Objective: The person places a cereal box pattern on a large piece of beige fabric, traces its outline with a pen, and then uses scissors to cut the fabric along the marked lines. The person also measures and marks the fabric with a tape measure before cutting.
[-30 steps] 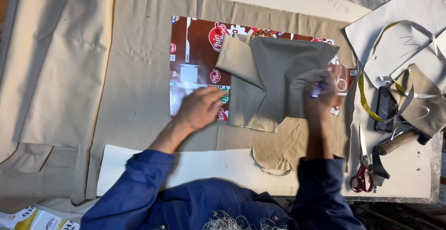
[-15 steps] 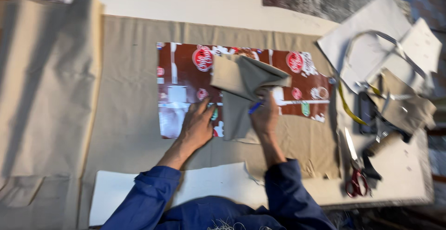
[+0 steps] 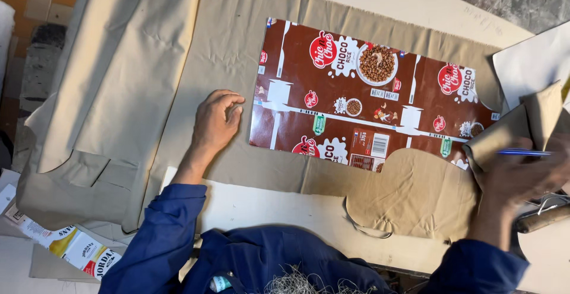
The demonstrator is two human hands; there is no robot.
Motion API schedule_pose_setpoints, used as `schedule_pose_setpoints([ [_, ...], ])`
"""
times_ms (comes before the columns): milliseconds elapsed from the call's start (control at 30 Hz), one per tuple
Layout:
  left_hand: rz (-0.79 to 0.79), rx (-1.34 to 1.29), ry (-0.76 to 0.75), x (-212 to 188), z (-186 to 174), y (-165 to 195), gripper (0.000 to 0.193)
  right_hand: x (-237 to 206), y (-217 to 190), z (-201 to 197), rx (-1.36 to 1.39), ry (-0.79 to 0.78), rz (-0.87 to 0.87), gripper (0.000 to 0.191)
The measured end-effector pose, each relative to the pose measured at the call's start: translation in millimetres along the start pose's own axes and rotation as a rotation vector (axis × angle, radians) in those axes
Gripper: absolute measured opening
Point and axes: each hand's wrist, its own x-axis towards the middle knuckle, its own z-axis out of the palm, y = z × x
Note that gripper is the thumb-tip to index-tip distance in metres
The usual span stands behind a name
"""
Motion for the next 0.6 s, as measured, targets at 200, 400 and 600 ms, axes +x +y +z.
schedule_pose_setpoints([
  [200, 0.164, 0.092, -0.054, -5, -5, 2, 0.032, -43, -64, 34, 0.592, -0.368, 0.223, 0.017],
  [400, 0.177, 0.168, -0.117, -6, -8, 3, 0.048, -37, -28, 41, 0.345, -0.308, 0.087, 0.035],
  [600, 0.022, 0.302, -0.111, -8, 6, 6, 0.043, -38, -26, 47, 0.392, -0.358, 0.262, 0.048],
])
